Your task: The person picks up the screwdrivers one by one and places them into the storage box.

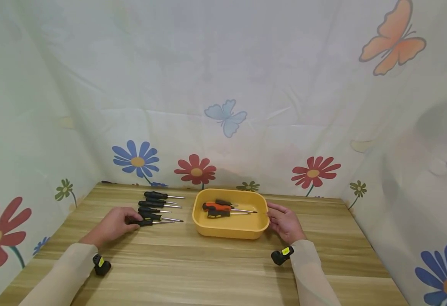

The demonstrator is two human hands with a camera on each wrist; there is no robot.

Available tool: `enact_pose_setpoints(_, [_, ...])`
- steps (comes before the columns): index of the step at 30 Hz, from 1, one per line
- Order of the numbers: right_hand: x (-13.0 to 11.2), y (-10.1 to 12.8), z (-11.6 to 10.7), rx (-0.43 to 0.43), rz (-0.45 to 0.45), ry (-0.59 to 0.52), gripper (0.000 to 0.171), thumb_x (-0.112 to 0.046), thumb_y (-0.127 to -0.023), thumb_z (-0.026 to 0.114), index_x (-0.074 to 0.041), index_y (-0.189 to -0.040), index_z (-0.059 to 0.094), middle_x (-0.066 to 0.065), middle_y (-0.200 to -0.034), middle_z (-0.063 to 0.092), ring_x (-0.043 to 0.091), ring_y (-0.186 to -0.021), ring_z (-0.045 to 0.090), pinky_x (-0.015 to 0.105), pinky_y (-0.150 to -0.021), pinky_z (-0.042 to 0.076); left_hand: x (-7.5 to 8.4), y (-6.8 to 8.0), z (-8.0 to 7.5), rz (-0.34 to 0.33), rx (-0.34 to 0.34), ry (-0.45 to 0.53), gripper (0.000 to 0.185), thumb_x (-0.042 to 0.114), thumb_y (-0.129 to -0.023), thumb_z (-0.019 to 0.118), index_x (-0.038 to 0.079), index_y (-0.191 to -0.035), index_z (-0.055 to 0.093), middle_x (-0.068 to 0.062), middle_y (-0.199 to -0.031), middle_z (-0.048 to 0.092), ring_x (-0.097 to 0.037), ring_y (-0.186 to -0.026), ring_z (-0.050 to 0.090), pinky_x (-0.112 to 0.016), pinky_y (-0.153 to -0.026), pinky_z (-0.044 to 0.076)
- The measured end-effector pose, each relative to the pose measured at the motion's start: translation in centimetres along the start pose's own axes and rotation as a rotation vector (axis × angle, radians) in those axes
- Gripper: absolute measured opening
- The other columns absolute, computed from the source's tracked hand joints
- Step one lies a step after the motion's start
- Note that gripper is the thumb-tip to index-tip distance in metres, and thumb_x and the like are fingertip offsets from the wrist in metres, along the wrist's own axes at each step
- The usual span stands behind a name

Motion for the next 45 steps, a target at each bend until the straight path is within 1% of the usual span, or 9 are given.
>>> enact_pose_setpoints(8, [0.0, -0.1, 0.2, -0.01, -0.006, -0.013, 0.052, -0.006, -0.1, 0.064, -0.002, -0.15, 0.049, 0.004, -0.11, 0.076, 0.015, -0.086, 0.071, 0.028, -0.077, 0.062, 0.2, 0.1, 0.4, 0.001, -0.02, -0.064, 0.015, 0.008, -0.082, 0.084, 0.012, -0.096, 0.079, -0.004, -0.1, 0.076, -0.024, -0.096, 0.071, -0.051, -0.09, 0.056])
enact_pose_setpoints(14, [0.1, -0.1, 0.3, -0.022, -0.011, -0.018, 0.054, -0.007, -0.1, 0.063, -0.001, -0.151, 0.047, 0.003, -0.108, 0.076, 0.014, -0.087, 0.07, 0.028, -0.077, 0.061, 0.1, 0.3, 0.5, -0.02, -0.025, -0.045, 0.015, 0.007, -0.083, 0.084, 0.013, -0.096, 0.079, -0.002, -0.099, 0.076, -0.021, -0.094, 0.07, -0.049, -0.089, 0.057])
enact_pose_setpoints(20, [0.1, 0.0, 0.3, -0.025, -0.01, -0.014, 0.055, -0.008, -0.101, 0.063, -0.001, -0.152, 0.046, 0.002, -0.108, 0.076, 0.014, -0.088, 0.071, 0.027, -0.078, 0.061, 0.3, 0.4, 0.4, -0.002, -0.01, -0.008, 0.014, 0.009, -0.083, 0.084, 0.014, -0.095, 0.08, 0.001, -0.096, 0.077, -0.018, -0.092, 0.07, -0.047, -0.088, 0.057])
enact_pose_setpoints(22, [0.1, 0.0, 0.3, -0.027, -0.009, -0.013, 0.055, -0.008, -0.101, 0.063, -0.001, -0.152, 0.045, 0.002, -0.108, 0.076, 0.014, -0.088, 0.071, 0.027, -0.078, 0.061, 0.3, 0.5, 0.3, 0.004, -0.004, 0.01, 0.013, 0.009, -0.084, 0.084, 0.015, -0.096, 0.08, 0.001, -0.097, 0.077, -0.018, -0.092, 0.07, -0.048, -0.088, 0.057])
enact_pose_setpoints(26, [0.0, 0.1, 0.4, -0.03, -0.012, -0.015, 0.055, -0.007, -0.101, 0.062, 0.0, -0.152, 0.045, 0.003, -0.108, 0.076, 0.014, -0.087, 0.071, 0.028, -0.078, 0.061, 0.1, 0.6, 0.2, -0.016, 0.01, 0.049, 0.014, 0.011, -0.084, 0.084, 0.018, -0.096, 0.081, 0.003, -0.097, 0.077, -0.016, -0.093, 0.07, -0.047, -0.089, 0.058])
enact_pose_setpoints(32, [-0.1, 0.2, 0.4, -0.033, -0.014, -0.022, 0.055, -0.006, -0.101, 0.063, 0.0, -0.152, 0.045, 0.004, -0.109, 0.076, 0.014, -0.088, 0.071, 0.028, -0.079, 0.062, -0.1, 0.8, -0.1, -0.065, 0.03, 0.149, 0.014, 0.013, -0.085, 0.083, 0.021, -0.096, 0.081, 0.002, -0.099, 0.077, -0.016, -0.096, 0.07, -0.04, -0.086, 0.059])
enact_pose_setpoints(39, [-0.1, 0.0, 0.4, -0.036, -0.013, -0.024, 0.056, -0.008, -0.101, 0.064, -0.001, -0.153, 0.045, 0.002, -0.108, 0.076, 0.013, -0.088, 0.071, 0.027, -0.078, 0.061, -0.8, 1.0, -0.1, -0.162, 0.034, 0.248, 0.015, 0.024, -0.085, 0.084, 0.025, -0.1, 0.081, 0.002, -0.105, 0.076, -0.016, -0.098, 0.068, -0.037, -0.087, 0.057])
enact_pose_setpoints(42, [-0.1, 0.0, 0.4, -0.036, -0.016, -0.021, 0.055, -0.008, -0.101, 0.063, -0.001, -0.153, 0.045, 0.003, -0.108, 0.076, 0.013, -0.088, 0.071, 0.027, -0.078, 0.061, -0.8, 1.1, -0.2, -0.207, 0.027, 0.306, 0.019, 0.029, -0.087, 0.083, 0.024, -0.105, 0.08, 0.0, -0.108, 0.075, -0.017, -0.099, 0.066, -0.034, -0.085, 0.055])
enact_pose_setpoints(45, [-0.2, 0.1, 0.4, -0.04, -0.017, -0.019, 0.055, -0.008, -0.101, 0.063, -0.001, -0.153, 0.044, 0.003, -0.109, 0.076, 0.014, -0.089, 0.071, 0.028, -0.079, 0.061, -0.7, 1.1, -0.3, -0.223, 0.026, 0.354, 0.023, 0.032, -0.088, 0.081, 0.021, -0.108, 0.08, -0.001, -0.109, 0.074, -0.017, -0.096, 0.065, -0.029, -0.08, 0.055])
Point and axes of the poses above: each hand's wrist, its own y-axis away from the middle knuckle, its own z-axis out of the palm, x = y × z, the point moved 10 cm from there along -y, towards the middle knuckle
